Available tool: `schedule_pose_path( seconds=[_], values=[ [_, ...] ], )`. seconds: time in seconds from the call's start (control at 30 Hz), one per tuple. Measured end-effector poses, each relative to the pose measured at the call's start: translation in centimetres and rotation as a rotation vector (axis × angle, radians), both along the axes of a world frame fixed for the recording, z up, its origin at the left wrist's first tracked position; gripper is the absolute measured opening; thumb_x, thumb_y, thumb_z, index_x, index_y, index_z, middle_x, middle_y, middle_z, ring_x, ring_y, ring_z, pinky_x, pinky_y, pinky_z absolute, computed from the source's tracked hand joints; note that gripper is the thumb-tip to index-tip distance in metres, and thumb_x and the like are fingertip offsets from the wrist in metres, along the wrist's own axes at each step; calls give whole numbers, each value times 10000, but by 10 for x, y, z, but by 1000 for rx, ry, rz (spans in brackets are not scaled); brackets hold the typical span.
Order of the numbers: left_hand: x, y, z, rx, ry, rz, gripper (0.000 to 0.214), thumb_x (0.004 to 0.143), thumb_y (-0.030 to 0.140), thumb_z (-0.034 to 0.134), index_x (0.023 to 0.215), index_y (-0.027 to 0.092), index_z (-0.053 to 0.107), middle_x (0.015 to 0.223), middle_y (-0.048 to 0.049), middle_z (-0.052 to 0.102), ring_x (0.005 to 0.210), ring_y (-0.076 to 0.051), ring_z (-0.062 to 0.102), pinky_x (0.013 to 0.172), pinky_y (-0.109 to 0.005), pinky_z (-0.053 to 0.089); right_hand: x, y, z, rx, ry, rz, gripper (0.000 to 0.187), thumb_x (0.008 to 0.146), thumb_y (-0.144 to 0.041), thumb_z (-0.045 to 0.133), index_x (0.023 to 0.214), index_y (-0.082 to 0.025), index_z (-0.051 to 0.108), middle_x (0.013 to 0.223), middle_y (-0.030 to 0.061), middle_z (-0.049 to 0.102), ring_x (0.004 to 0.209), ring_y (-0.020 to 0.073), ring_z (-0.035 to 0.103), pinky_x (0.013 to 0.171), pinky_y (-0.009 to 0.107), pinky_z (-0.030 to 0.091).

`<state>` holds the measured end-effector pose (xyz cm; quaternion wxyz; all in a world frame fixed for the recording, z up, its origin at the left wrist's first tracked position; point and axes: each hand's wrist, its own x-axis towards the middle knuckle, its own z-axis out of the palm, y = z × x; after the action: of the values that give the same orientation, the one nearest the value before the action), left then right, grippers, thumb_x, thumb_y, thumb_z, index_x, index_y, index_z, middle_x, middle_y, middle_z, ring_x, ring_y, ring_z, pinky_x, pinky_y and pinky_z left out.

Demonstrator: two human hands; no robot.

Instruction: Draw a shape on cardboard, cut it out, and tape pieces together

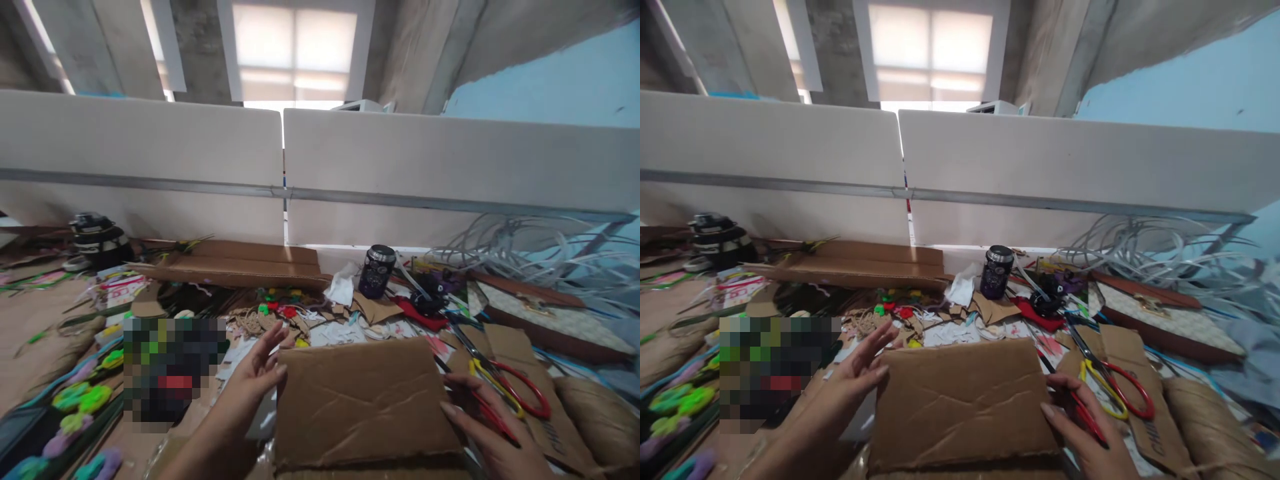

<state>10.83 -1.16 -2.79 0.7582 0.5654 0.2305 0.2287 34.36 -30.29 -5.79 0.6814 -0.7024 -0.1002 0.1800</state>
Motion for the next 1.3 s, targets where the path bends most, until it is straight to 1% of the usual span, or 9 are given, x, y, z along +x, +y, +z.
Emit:
schedule_pose_path(
  seconds=[0.13, 0.23, 0.37, 0.5, 0.63, 0.83, 1.0, 1.13, 1.3],
  values=[
    [-1, -1, 11, -221, -19, 23, 976, 755, 453, 847, 1584, 265, 367, 1387, -139, 691, 1221, -302, 678, 1064, -429, 455, -4, 3, -1, -1, -17, 71, 520, 673, -494, 884, 1104, -297, 671, 1150, 76, 791, 1107, 382, 724, 850, 425, 632],
    [-3, -9, 21, -291, 7, 17, 1011, 744, 437, 853, 1589, 207, 345, 1134, -111, 801, 1039, -289, 753, 940, -377, 513, -7, 5, -1, 29, -47, 90, 493, 704, -503, 873, 1099, -297, 662, 1144, 66, 785, 1062, 350, 731, 839, 407, 623],
    [-7, -25, 37, -312, 88, 19, 744, 809, 462, 777, 1477, 264, 516, 1109, -79, 805, 1054, -296, 747, 874, -369, 546, -17, 6, 5, 47, -70, 121, 468, 717, -474, 875, 1092, -286, 666, 1121, 64, 779, 1023, 323, 728, 812, 380, 608],
    [-8, -27, 43, -305, 163, 56, 552, 744, 430, 797, 1233, 203, 677, 1032, -86, 813, 1005, -305, 755, 815, -345, 568, -31, 7, 17, 49, -102, 111, 415, 740, -471, 857, 1065, -281, 683, 1088, 58, 778, 1029, 317, 722, 824, 375, 594],
    [-6, -24, 37, -226, 162, 98, 444, 767, 471, 797, 1119, 217, 706, 1002, -73, 812, 963, -292, 763, 790, -335, 580, -29, 6, 24, 4, -188, 93, 356, 820, -555, 783, 1041, -288, 699, 1104, 46, 773, 1066, 301, 704, 911, 383, 563],
    [0, -19, 22, -251, 105, 63, 532, 754, 500, 834, 1171, 210, 677, 1017, -80, 814, 848, -253, 775, 723, -313, 579, -7, 5, 31, 102, -276, -165, 446, 865, -685, 657, 1019, -283, 773, 1031, 49, 771, 967, 285, 666, 865, 415, 537],
    [5, -10, 9, -294, 89, 68, 723, 597, 548, 923, 1208, 224, 708, 999, -91, 824, 912, -314, 779, 717, -335, 593, -18, 20, 46, 343, -272, -31, 390, 830, -623, 731, 1001, -280, 800, 965, 47, 790, 927, 262, 682, 829, 375, 540],
    [6, -5, 3, -287, 71, 54, 609, 610, 558, 922, 1065, 184, 769, 973, -118, 830, 952, -334, 775, 752, -344, 597, -36, 34, 50, 290, -295, 35, 291, 791, -470, 824, 1013, -285, 793, 995, 31, 783, 955, 261, 689, 871, 367, 522],
    [8, -4, -2, -316, 44, 15, 582, 647, 563, 906, 1044, 158, 775, 962, -144, 831, 973, -356, 774, 801, -384, 609, -61, 50, 48, 219, -163, 155, 213, 787, -441, 825, 918, -288, 756, 824, 17, 756, 763, 228, 665, 636, 300, 487]
  ],
)
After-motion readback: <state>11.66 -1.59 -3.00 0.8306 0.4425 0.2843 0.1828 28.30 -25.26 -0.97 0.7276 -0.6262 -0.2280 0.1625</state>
